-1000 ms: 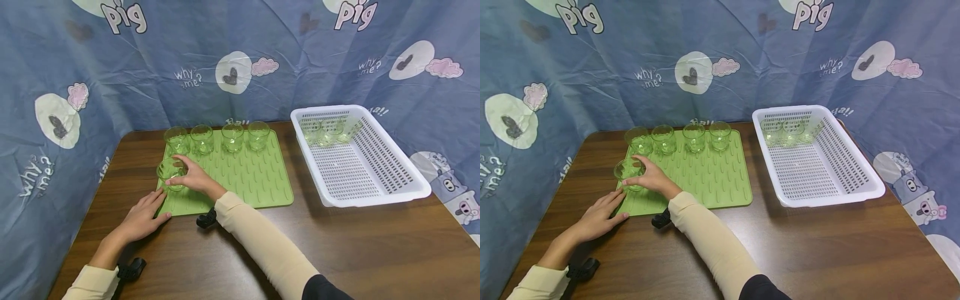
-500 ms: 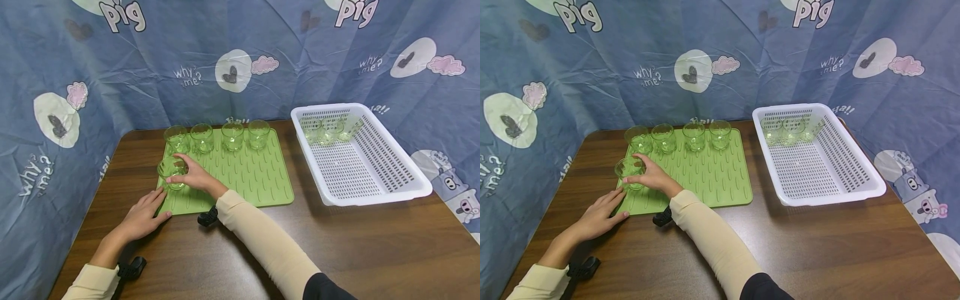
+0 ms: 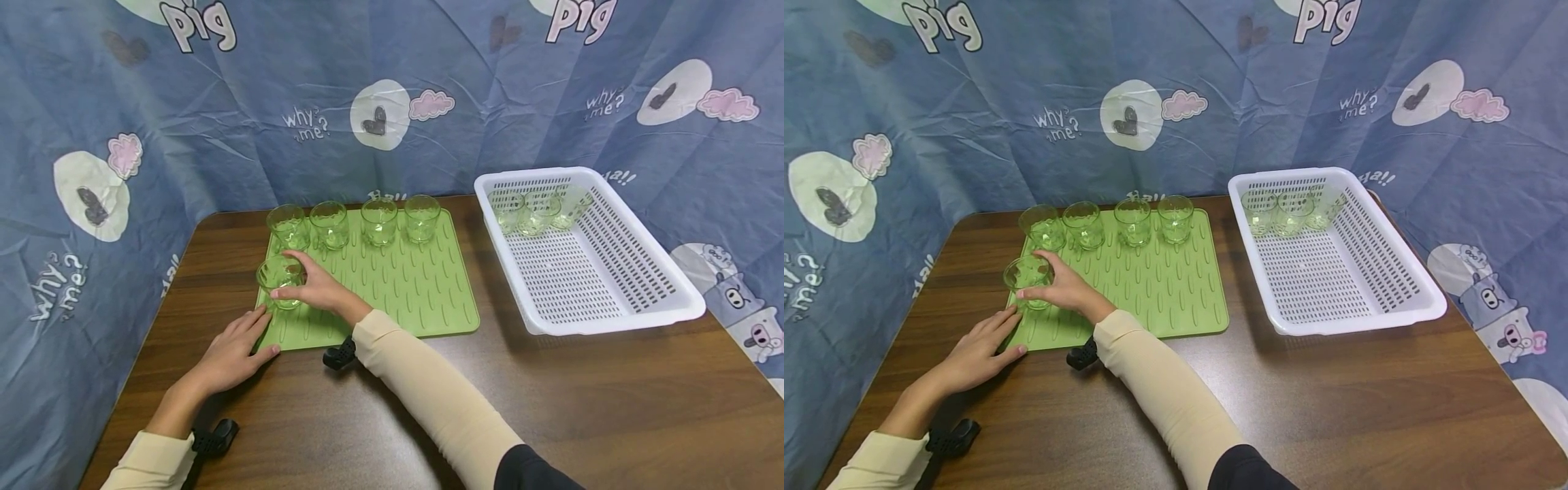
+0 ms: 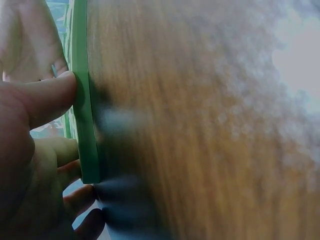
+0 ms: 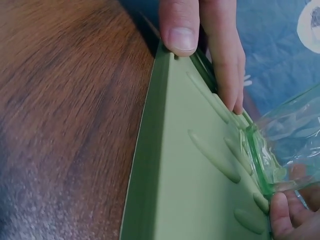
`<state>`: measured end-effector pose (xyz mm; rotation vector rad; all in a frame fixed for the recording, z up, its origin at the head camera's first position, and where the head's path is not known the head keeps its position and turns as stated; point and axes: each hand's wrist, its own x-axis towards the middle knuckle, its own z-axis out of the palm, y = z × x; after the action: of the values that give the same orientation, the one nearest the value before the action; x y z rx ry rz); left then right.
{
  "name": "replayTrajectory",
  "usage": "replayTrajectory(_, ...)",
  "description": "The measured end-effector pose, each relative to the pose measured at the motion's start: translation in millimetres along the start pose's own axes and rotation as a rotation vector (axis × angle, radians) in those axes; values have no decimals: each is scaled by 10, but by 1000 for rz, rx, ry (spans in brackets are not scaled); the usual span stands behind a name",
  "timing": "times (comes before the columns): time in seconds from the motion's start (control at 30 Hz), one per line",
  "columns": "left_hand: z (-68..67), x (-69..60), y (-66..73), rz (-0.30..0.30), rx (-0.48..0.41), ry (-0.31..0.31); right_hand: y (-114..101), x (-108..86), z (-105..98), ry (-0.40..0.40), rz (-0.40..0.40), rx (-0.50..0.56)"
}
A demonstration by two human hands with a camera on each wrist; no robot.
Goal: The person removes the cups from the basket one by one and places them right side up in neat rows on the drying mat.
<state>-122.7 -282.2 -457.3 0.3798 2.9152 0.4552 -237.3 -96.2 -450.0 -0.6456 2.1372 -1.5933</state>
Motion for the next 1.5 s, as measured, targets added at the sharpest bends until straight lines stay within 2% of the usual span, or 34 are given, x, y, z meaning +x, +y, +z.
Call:
replayTrajectory(0.2,2,9,-7,5,5,-1,5,-19,-9,5,27,-48)
replayTrajectory(0.33,-6,13,-11,3,3,-5,-7,-36,-26,3,7,-73)
replayTrajectory(0.5,0,7,-7,-1,-3,-13,-8,-74,-61,-17,11,-52)
replayTrajectory(0.67,10,29,3,3,-2,-13,-22,-149,-189,-9,-7,-61)
replayTrajectory(0.77,6,41,1,7,0,-14,-68,-202,-284,20,-39,-117)
replayTrajectory(0.97,8,28,-2,11,9,-5,-255,-367,-415,98,-90,-250)
replayTrajectory(1.07,5,10,-9,7,10,6,-388,-481,-474,110,-132,-308)
replayTrajectory(1.27,7,9,-16,11,12,1,-599,-779,-594,59,-215,-320)
replayTrajectory(1.37,9,15,-21,14,14,7,-657,-904,-631,24,-265,-366)
replayTrajectory(1.5,10,18,-22,18,19,11,-709,-1039,-685,-23,-274,-430)
